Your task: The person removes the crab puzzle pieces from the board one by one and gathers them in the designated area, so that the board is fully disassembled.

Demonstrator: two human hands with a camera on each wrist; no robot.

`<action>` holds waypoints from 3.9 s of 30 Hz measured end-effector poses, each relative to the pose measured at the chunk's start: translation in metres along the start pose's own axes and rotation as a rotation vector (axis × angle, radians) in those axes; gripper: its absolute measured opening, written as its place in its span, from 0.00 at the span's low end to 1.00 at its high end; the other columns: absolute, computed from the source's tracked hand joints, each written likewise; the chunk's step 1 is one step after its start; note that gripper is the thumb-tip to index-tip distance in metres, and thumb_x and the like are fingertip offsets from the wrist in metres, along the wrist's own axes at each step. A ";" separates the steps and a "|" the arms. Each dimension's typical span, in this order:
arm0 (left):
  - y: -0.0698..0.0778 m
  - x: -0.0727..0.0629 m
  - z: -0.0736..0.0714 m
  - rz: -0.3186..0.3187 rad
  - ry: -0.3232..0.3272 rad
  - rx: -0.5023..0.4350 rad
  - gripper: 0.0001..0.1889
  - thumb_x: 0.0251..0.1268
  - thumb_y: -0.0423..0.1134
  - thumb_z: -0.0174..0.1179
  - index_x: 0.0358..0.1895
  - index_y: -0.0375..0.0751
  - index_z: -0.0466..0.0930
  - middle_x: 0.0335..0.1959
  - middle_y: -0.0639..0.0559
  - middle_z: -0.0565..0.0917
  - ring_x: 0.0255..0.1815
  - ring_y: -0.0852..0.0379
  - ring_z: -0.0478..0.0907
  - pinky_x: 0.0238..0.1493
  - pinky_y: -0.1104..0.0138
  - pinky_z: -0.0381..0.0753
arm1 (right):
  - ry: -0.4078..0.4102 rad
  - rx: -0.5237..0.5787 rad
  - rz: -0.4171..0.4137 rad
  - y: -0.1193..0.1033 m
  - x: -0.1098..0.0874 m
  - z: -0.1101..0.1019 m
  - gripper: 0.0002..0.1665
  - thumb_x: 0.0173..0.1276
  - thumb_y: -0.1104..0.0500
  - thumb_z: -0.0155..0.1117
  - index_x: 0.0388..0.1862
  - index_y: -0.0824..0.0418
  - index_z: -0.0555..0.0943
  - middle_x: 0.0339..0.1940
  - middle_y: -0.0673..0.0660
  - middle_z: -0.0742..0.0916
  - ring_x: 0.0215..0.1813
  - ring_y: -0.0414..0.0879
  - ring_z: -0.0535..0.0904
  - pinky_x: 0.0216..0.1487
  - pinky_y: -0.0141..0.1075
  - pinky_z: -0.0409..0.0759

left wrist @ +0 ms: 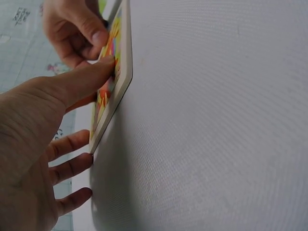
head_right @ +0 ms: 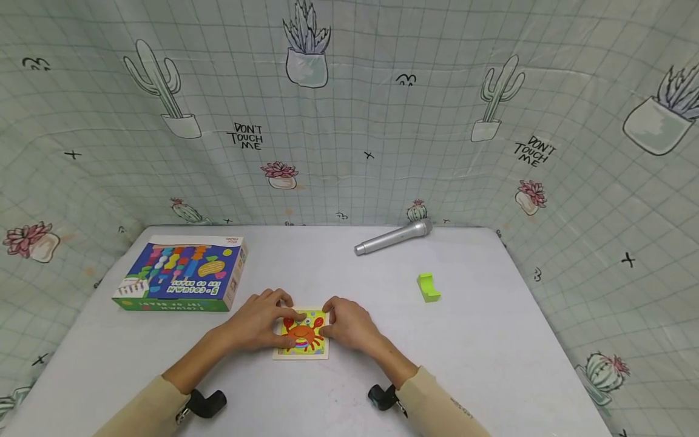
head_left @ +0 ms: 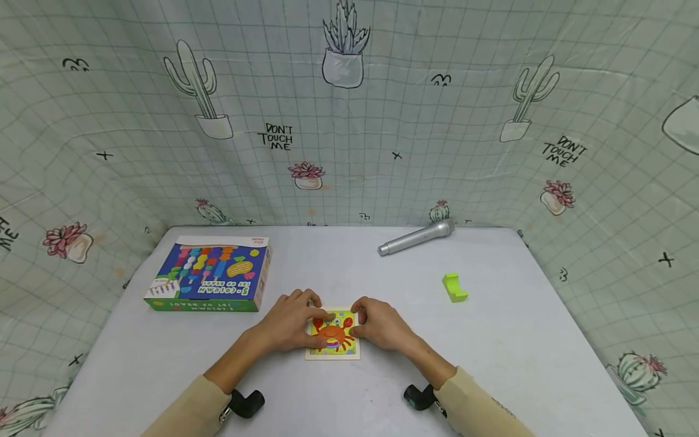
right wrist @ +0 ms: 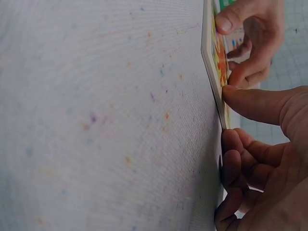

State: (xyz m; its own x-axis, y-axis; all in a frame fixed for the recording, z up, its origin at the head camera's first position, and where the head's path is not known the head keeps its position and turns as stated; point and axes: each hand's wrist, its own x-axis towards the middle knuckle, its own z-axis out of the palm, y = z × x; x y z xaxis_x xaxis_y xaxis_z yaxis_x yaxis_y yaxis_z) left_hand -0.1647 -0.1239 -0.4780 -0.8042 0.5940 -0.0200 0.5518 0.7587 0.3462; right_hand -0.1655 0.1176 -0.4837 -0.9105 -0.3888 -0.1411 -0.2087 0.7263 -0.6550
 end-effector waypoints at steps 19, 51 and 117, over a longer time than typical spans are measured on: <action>-0.003 0.001 0.000 -0.005 -0.013 -0.004 0.26 0.51 0.63 0.72 0.53 0.60 0.87 0.53 0.52 0.75 0.54 0.51 0.69 0.54 0.49 0.71 | -0.013 -0.010 -0.014 0.001 0.001 0.000 0.26 0.60 0.57 0.76 0.55 0.64 0.78 0.28 0.48 0.78 0.26 0.39 0.70 0.27 0.30 0.66; -0.005 0.001 0.004 -0.012 -0.007 -0.025 0.25 0.52 0.64 0.71 0.53 0.61 0.87 0.53 0.53 0.74 0.56 0.50 0.68 0.56 0.48 0.70 | 0.040 0.030 -0.063 0.006 -0.002 -0.001 0.14 0.70 0.59 0.66 0.52 0.58 0.77 0.27 0.47 0.79 0.24 0.38 0.70 0.25 0.30 0.68; -0.008 -0.006 0.011 0.009 0.016 -0.023 0.28 0.56 0.64 0.67 0.61 0.64 0.82 0.58 0.52 0.74 0.60 0.50 0.68 0.60 0.48 0.68 | 0.158 0.181 0.194 0.103 -0.032 -0.086 0.06 0.67 0.61 0.68 0.41 0.63 0.85 0.30 0.52 0.85 0.34 0.44 0.77 0.33 0.32 0.75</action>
State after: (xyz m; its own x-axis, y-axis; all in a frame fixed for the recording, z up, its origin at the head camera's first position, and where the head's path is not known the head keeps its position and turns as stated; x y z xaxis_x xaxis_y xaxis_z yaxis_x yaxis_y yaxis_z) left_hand -0.1620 -0.1301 -0.4908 -0.8031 0.5959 -0.0017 0.5536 0.7472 0.3678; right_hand -0.1889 0.2540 -0.4828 -0.9743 -0.1498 -0.1684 0.0283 0.6600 -0.7507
